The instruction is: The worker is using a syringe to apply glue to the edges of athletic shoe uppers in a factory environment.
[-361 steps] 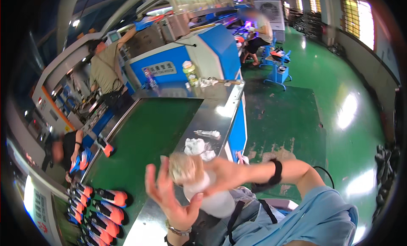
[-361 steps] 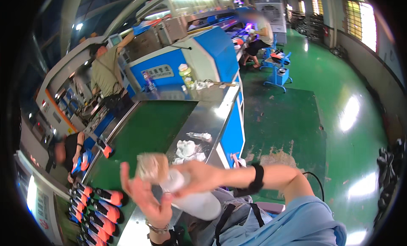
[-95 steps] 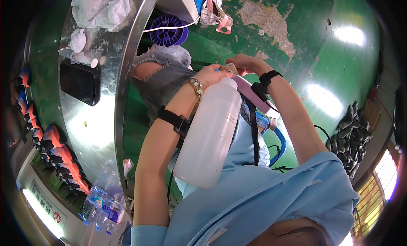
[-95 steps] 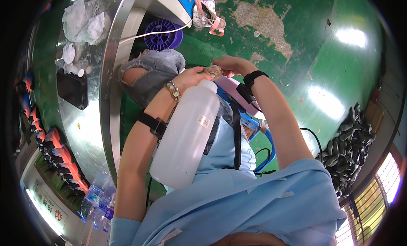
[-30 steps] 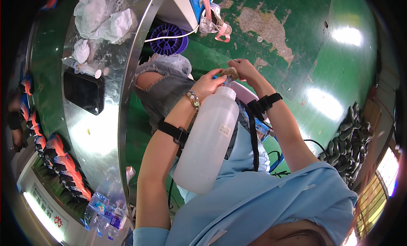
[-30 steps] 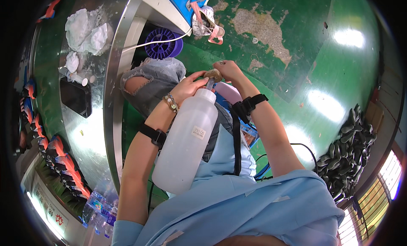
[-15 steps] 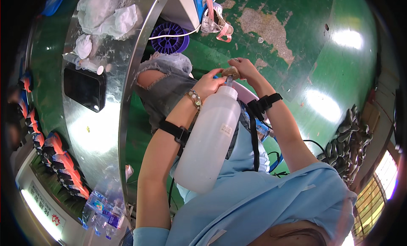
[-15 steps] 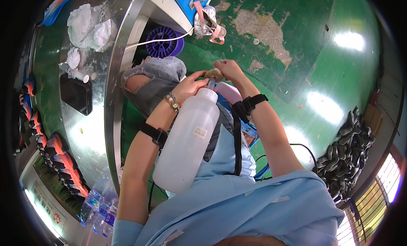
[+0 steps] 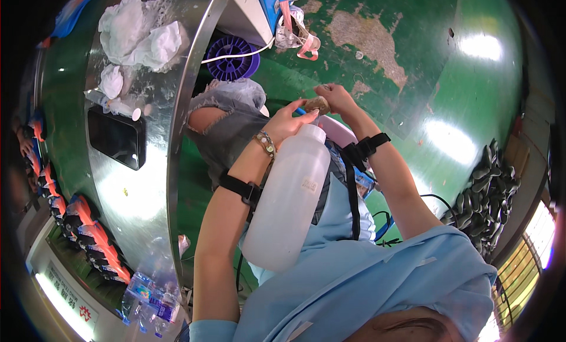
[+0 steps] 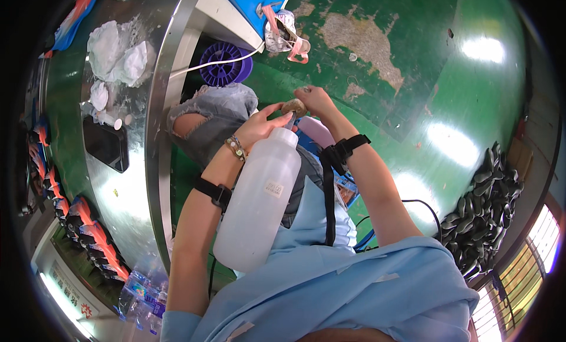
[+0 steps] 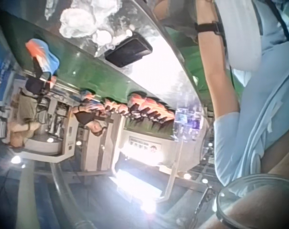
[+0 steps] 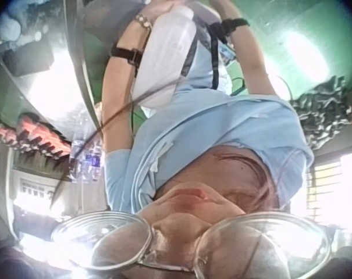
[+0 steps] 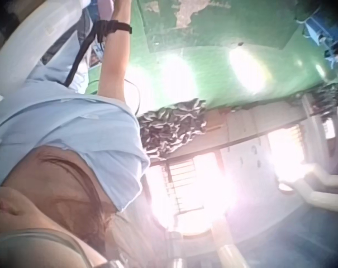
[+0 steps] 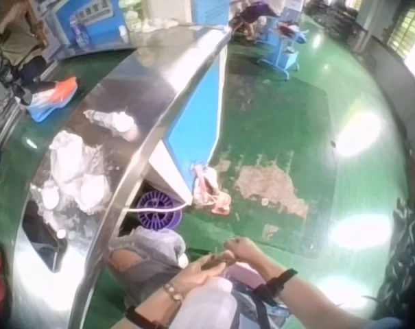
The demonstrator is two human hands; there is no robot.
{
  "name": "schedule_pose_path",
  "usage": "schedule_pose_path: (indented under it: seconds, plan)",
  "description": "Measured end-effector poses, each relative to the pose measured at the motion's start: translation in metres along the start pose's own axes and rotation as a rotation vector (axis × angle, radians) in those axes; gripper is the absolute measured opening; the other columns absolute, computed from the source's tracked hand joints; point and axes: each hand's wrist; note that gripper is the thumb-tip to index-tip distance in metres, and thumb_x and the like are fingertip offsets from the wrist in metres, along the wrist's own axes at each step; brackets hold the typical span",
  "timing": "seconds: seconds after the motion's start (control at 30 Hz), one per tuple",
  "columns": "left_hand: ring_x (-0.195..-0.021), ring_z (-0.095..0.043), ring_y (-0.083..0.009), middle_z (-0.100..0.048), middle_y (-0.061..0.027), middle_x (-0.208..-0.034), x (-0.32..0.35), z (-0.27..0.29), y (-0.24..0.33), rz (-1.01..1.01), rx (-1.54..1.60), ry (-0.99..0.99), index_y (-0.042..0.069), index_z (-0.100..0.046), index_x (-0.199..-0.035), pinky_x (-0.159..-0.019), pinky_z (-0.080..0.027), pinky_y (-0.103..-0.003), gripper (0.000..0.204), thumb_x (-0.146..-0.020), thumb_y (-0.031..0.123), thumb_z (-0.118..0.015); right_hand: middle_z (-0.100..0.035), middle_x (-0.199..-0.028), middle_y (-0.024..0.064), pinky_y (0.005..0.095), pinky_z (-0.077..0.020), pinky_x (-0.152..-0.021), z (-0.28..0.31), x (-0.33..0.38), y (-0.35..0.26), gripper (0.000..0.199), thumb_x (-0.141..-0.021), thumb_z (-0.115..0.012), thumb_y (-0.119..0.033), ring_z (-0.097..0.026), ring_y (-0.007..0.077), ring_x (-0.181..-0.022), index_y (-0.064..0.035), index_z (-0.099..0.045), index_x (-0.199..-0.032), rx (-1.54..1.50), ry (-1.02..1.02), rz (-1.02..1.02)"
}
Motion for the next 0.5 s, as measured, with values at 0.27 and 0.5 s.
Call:
schedule_pose_path:
  seconds: [0.27, 0.5]
  plan:
    - [-0.072, -0.062, -0.0164, -0.061, -0.0144, -0.093, 0.008, -0.005, 0.014, 0.093, 0.132, -0.066, 0.005, -0.036, -0.124, -0.059, -0.051, -0.028, 0.042, -0.088, 0.017, -0.053, -0.054, -0.065, 0.0020, 0.0232, -0.0383, -0.044, 0.003, 0.008, -0.008, 0.033, -0.078, -0.057, -0.038, -0.048, 0.0091, -0.054, -0.0052, -0.059, -0.080, -0.018, 0.012, 0.075]
    - [-0.072, -0.062, -0.0166, -0.062, -0.0145, -0.093, 0.005, -0.007, 0.013, 0.122, 0.154, -0.049, 0.004, -0.037, -0.123, -0.059, -0.051, -0.028, 0.040, -0.088, 0.016, -0.053, -0.057, -0.069, 0.0015, 0.0219, -0.0404, -0.046, 0.000, 0.003, 0.000, 0.028, -0.080, -0.058, -0.032, -0.052, 0.0079, -0.055, -0.0040, -0.059, -0.085, -0.240, -0.174, -0.024]
Point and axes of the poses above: each hand's wrist, its own x-axis away from the middle knuckle, its own z-axis out of the back of the hand, y = z × x
